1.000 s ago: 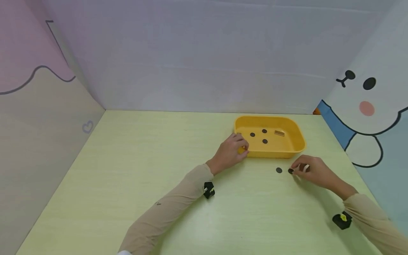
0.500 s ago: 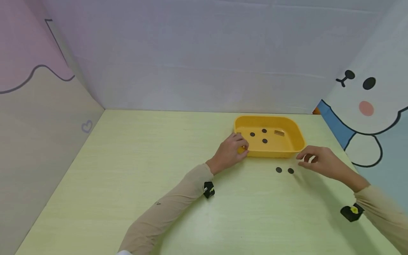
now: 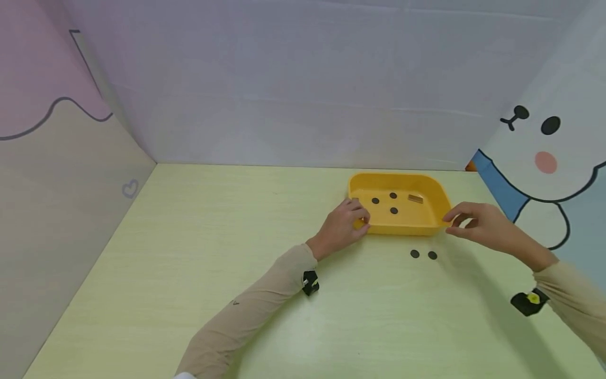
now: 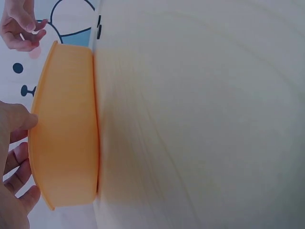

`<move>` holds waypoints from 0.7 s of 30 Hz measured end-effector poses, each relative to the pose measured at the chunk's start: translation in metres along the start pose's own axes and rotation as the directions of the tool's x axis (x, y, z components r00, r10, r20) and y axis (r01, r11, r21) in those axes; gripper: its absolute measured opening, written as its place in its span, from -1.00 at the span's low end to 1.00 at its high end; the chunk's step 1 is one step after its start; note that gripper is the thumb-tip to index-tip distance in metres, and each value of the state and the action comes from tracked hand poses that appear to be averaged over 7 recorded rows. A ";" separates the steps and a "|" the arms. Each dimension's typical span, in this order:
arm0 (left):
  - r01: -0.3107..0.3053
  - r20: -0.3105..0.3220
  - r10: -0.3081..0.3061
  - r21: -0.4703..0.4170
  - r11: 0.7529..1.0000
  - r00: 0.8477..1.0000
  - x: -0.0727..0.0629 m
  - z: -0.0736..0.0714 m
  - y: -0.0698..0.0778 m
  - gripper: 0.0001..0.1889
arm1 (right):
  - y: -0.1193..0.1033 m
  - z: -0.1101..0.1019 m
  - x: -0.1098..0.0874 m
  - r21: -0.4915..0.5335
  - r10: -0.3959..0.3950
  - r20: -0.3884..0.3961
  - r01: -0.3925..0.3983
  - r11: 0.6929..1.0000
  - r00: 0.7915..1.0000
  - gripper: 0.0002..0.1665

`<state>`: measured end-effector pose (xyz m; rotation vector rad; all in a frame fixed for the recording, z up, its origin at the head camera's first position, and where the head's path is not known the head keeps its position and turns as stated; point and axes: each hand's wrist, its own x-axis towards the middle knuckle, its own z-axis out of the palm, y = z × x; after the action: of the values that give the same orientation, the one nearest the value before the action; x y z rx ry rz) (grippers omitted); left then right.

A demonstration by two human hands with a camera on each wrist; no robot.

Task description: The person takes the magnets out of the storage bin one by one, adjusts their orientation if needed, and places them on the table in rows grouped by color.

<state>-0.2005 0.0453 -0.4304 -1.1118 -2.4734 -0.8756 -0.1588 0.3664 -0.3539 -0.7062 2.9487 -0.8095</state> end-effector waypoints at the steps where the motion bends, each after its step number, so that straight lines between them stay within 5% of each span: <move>1: 0.000 0.001 0.000 0.004 1.000 1.000 0.000 0.000 0.000 -0.95 | 0.000 -0.001 0.001 0.004 0.003 0.002 -0.003 1.000 1.000 -0.77; 21: -0.006 0.003 0.006 0.013 1.000 1.000 -0.001 0.002 -0.002 -0.94 | -0.004 -0.021 0.038 0.038 -0.021 0.055 0.019 0.999 0.998 -0.80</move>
<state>-0.2011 0.0451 -0.4328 -1.1164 -2.4738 -0.8556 -0.1939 0.3575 -0.3290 -0.7453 2.8738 -0.8298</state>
